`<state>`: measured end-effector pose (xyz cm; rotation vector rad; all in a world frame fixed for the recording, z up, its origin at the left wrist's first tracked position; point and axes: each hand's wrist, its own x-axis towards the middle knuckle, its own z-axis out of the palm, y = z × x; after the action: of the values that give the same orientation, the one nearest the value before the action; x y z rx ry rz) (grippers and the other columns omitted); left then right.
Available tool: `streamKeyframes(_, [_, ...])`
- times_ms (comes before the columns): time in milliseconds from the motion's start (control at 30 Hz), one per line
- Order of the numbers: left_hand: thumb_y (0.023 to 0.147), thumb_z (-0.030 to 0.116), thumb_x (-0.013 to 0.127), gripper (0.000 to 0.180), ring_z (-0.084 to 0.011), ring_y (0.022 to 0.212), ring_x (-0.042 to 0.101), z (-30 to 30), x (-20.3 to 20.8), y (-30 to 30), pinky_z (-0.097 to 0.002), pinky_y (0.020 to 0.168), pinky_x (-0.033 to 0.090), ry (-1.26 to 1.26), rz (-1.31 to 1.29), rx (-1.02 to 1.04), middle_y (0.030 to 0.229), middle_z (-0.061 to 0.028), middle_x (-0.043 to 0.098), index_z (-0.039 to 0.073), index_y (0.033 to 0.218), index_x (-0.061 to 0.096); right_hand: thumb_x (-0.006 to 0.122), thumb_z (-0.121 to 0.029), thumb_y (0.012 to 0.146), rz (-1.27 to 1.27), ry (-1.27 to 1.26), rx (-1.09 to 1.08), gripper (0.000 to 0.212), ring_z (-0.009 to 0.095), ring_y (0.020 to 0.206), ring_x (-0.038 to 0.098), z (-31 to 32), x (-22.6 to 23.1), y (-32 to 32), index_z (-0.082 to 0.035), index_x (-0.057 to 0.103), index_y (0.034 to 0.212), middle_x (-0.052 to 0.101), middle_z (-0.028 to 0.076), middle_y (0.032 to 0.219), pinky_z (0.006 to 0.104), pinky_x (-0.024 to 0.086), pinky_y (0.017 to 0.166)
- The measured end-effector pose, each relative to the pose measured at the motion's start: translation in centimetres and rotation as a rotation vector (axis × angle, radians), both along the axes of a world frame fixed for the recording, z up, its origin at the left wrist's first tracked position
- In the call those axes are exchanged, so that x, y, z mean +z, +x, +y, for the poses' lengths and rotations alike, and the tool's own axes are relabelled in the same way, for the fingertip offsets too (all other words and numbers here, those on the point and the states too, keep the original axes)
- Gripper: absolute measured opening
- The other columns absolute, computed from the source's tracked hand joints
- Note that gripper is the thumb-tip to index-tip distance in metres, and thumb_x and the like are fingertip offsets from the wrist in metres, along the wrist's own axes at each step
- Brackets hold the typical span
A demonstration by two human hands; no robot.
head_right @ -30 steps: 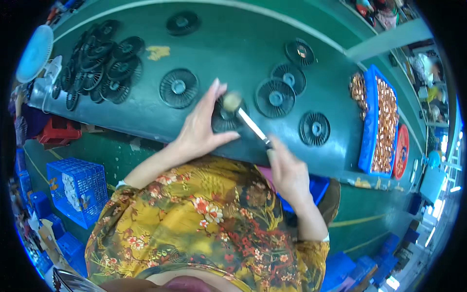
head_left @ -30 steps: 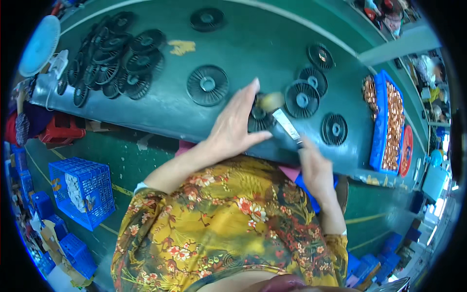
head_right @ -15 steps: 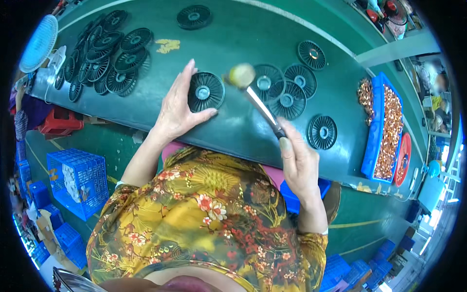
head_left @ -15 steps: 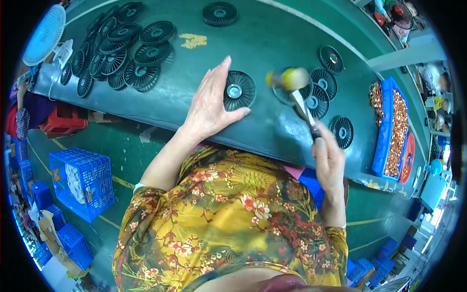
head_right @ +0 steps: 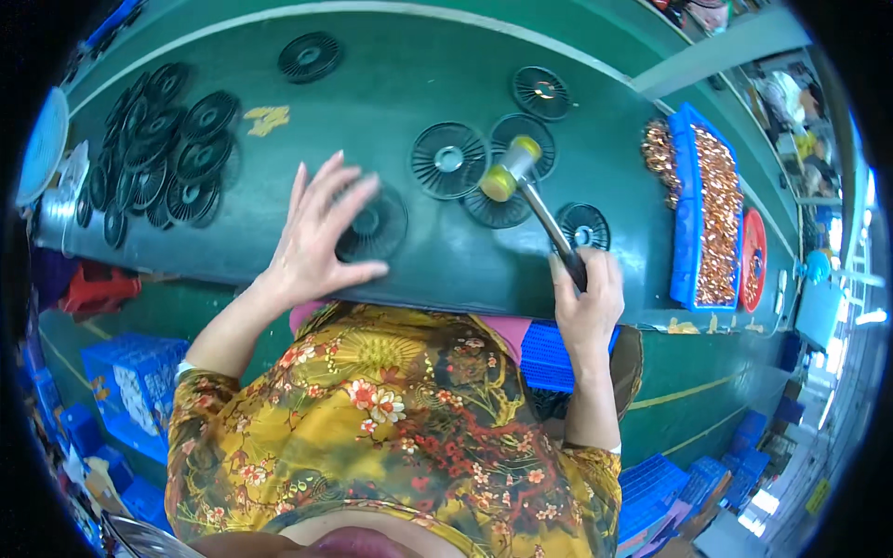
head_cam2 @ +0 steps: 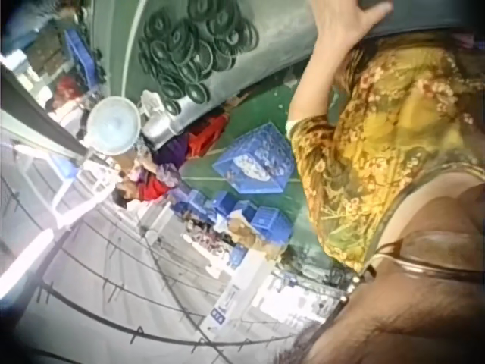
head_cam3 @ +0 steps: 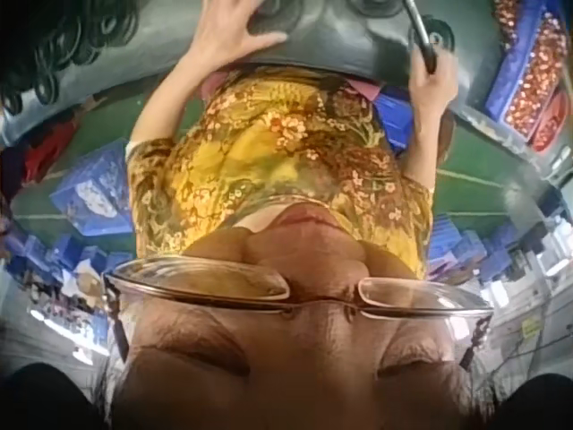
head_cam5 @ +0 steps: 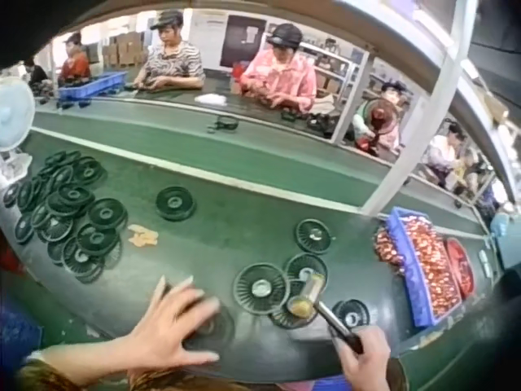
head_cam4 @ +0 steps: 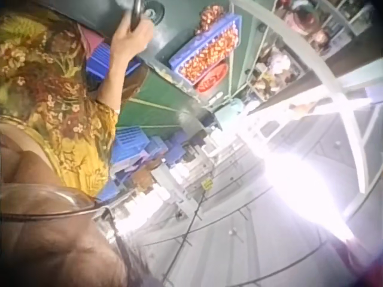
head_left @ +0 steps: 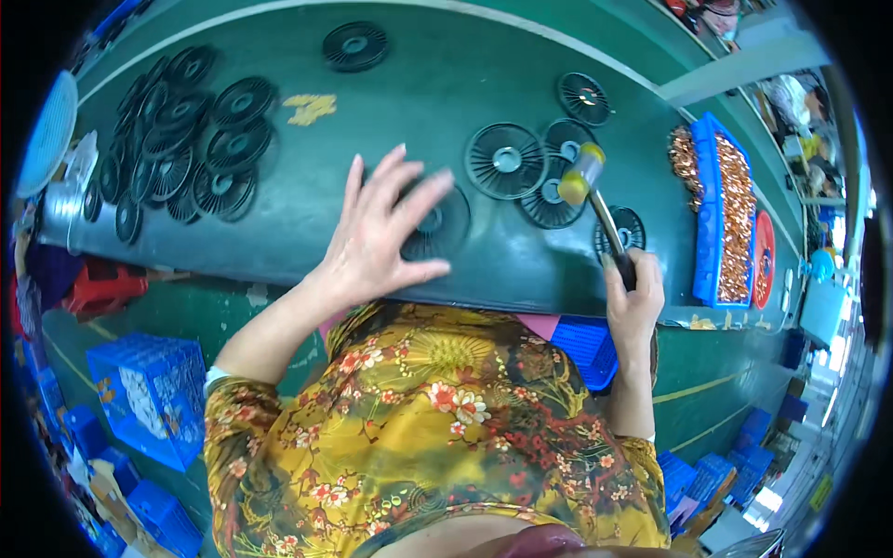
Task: Manually inserting copper wire coils into plastic rotor components and securing them by tapping with a rubber mallet on a production line.
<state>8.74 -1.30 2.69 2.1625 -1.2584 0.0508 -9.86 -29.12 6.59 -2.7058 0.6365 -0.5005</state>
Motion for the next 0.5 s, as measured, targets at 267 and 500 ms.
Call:
streamKeyframes(267, [0.073,0.056,0.070,0.073,-0.0431,0.144,0.008,-8.0,-0.8,1.4,-0.0754,0.103,0.015,0.276,-0.126,-0.427,0.156,-0.0106,0.019,0.038,0.139,0.044,0.070,-0.020,0.083,0.039,-0.005,0.017,0.027,0.050,0.122,0.044,-0.6,-2.9,3.4,-0.002,0.056,0.098,0.047,0.027,0.132,0.0504,0.040,0.101])
streamKeyframes(500, [0.086,0.055,0.055,0.060,-0.0407,0.141,0.017,-23.1,-2.7,18.6,-0.0722,0.101,0.022,0.217,-0.364,0.201,0.154,-0.0135,0.021,0.035,0.141,0.042,0.071,-0.021,0.079,-0.292,-0.077,0.045,0.032,0.037,0.118,0.051,-10.0,-4.6,24.3,0.001,0.058,0.098,0.050,0.019,0.131,0.0423,0.049,0.092])
